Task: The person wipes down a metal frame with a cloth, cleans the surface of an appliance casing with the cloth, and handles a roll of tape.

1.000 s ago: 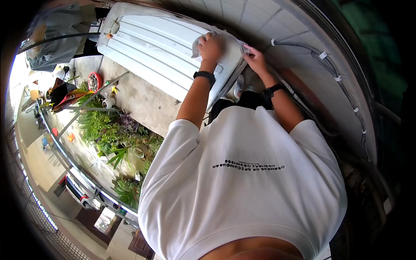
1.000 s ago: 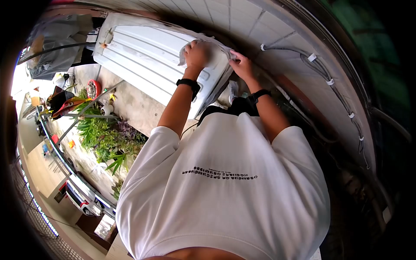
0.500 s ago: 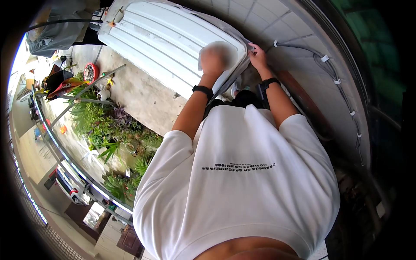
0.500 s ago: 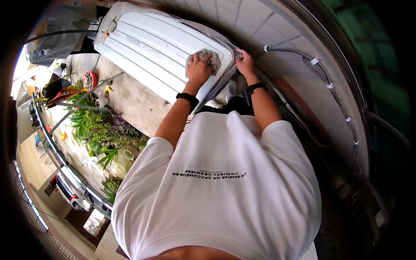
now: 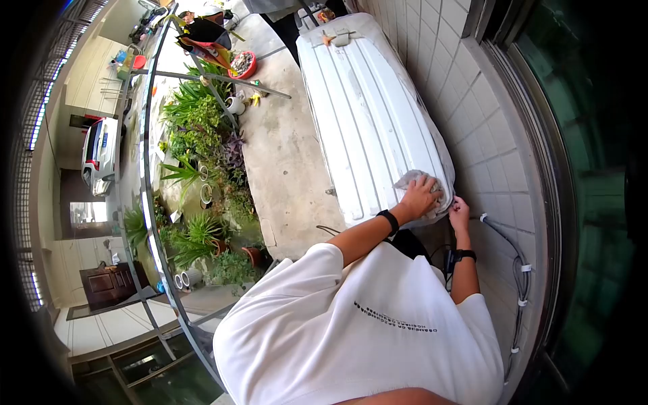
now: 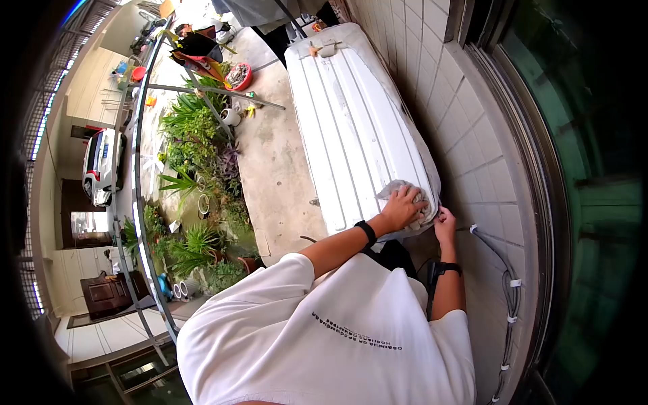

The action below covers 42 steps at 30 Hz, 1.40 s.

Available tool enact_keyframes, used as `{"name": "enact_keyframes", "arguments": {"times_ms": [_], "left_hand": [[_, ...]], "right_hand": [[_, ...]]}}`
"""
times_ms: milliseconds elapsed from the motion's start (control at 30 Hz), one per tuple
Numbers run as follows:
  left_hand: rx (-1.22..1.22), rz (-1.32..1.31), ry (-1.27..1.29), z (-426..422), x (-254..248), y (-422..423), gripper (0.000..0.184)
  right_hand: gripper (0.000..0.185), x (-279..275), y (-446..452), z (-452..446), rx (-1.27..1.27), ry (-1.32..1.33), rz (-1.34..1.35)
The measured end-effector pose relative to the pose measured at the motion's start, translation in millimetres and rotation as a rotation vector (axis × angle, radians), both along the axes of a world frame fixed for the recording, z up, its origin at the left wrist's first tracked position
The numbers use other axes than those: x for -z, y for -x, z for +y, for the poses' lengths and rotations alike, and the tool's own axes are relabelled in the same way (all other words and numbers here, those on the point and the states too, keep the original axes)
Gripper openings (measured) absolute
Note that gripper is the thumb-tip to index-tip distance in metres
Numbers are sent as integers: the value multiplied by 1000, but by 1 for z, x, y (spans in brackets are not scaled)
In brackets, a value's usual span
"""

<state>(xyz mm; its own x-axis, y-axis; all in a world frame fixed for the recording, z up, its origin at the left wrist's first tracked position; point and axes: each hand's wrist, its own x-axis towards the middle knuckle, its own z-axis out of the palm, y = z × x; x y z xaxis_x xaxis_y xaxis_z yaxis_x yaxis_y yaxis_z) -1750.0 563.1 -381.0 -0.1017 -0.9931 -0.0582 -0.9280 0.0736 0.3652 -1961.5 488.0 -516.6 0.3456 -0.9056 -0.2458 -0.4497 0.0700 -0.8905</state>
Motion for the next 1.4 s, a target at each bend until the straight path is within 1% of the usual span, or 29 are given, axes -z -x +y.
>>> {"name": "enact_keyframes", "arguments": {"times_ms": [67, 167, 267, 300, 367, 467, 500, 600, 633, 733, 767, 800, 867, 967, 1000, 1067, 1133, 1200, 1233, 1267, 1300, 1333, 1400], "left_hand": [[49, -54, 34, -11, 9, 12, 38], [99, -113, 40, -21, 16, 25, 35], [80, -83, 74, -14, 17, 25, 32], [86, -96, 151, -9, 22, 26, 30], [85, -152, 301, 3, 31, 24, 27], [77, -159, 249, 17, 30, 27, 25], [61, -160, 327, 21, 41, 28, 21], [46, -238, 289, 32, 45, 29, 19], [41, -242, 254, 34, 45, 29, 19], [-4, -222, 284, 35, 43, 34, 18], [-9, -151, 274, 32, 43, 34, 20], [10, -144, 220, 31, 40, 34, 22], [-2, -140, 237, 29, 35, 35, 23], [-38, -196, 170, 21, 26, 43, 24], [-62, -219, 169, 19, 28, 48, 25], [-72, -260, 170, 7, 32, 53, 26], [-89, -199, 229, 5, 30, 58, 31], [-108, -142, 192, 2, 26, 63, 30], [-135, -116, 185, 0, 28, 66, 29], [-170, -94, 175, -3, 30, 68, 29], [-230, -36, 203, -5, 29, 71, 27], [-231, -43, 173, -7, 28, 74, 27], [-243, -66, 119, -12, 26, 74, 26]], "right_hand": [[48, -13, 3, -6, -4, -255, -70], [50, -14, 8, -10, -63, -350, -134], [50, -10, 11, -15, -93, -379, -136], [49, -18, 9, -14, -60, -405, -143], [49, -19, 10, -20, -90, -424, -136], [48, -16, 9, -23, -112, -440, -159], [47, -16, 10, -23, -104, -443, -166], [44, -16, 5, -31, -157, -427, -105], [41, -14, 2, -32, -172, -393, -79], [42, -9, 2, -37, -202, -364, -43], [42, -4, 5, -40, -228, -362, -32], [44, -2, 8, -39, -238, -350, -46], [45, -7, 9, -33, -193, -365, -39], [50, -6, 11, -30, -250, -332, -15], [51, -8, 16, -21, -238, -327, -5], [53, -20, 14, -13, -289, -297, 28], [57, -26, 14, -8, -316, -197, 96], [60, -25, 16, -11, -369, -28, 211], [61, -37, 14, -8, -320, -45, 176], [58, -51, 12, -5, -328, 21, 193], [57, -46, 13, -5, -313, 19, 147], [57, -41, 12, -4, -305, 19, 98], [57, -39, 15, -6, -320, -5, 124]]}}
